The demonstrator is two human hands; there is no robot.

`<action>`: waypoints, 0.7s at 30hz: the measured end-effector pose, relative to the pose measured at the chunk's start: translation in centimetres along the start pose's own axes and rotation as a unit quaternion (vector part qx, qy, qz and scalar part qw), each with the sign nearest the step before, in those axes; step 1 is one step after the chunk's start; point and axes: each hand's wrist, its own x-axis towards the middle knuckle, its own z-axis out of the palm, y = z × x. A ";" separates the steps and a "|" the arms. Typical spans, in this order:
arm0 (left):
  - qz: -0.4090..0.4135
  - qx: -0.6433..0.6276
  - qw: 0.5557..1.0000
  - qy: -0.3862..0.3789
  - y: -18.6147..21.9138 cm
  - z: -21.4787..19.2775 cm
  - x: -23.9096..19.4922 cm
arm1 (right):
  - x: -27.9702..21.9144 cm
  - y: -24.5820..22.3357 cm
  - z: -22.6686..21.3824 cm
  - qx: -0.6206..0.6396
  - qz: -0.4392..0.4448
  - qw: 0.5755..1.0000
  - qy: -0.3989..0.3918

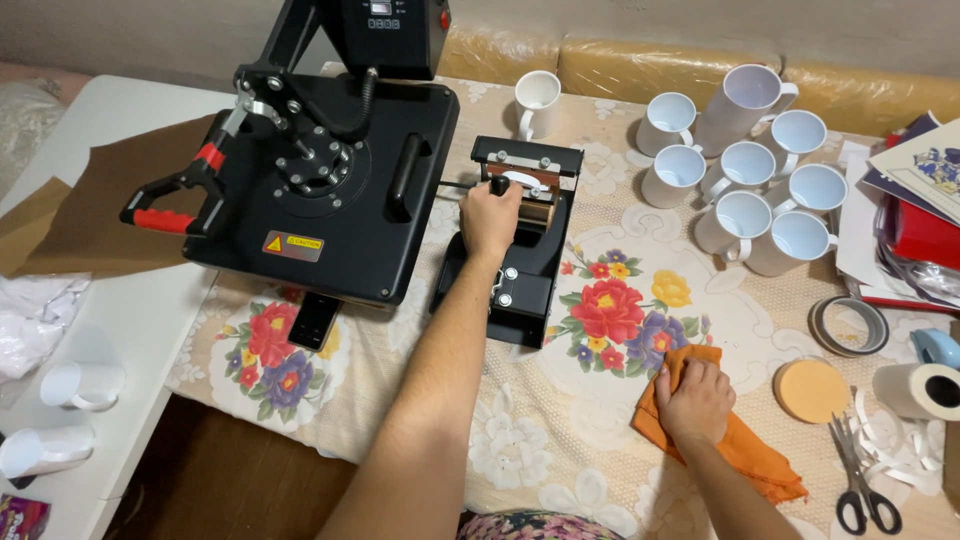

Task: Preparing ceramic mugs for sublimation by wrapping them with printed designs, securing with tape, and using a mug heat press.

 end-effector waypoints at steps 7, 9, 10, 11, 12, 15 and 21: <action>-0.005 -0.016 1.000 -0.005 0.1 -0.1 -0.2 | 0.0 0.0 -0.1 -0.005 0.000 1.000 -0.003; -0.003 -0.014 1.000 -0.003 0.1 -0.1 -0.2 | 0.0 0.0 -0.2 -0.006 -0.004 1.000 -0.002; -0.002 -0.014 1.000 -0.003 0.1 -0.1 -0.1 | 0.1 -0.1 -0.3 -0.005 -0.004 1.000 -0.001; -0.002 -0.013 1.000 -0.003 0.0 0.0 -0.1 | 0.1 -0.1 -0.4 -0.003 -0.002 1.000 -0.007; -0.002 -0.012 1.000 -0.002 -0.1 0.1 -0.1 | 0.1 -0.1 -0.4 -0.002 -0.001 1.000 -0.013; -0.003 -0.007 1.000 0.003 0.0 0.1 -0.1 | 0.2 -0.4 -1.0 -0.005 0.008 0.999 -0.037; 0.002 -0.013 1.000 0.006 0.0 0.1 -0.1 | 0.2 -0.4 -1.0 -0.001 0.010 0.999 -0.036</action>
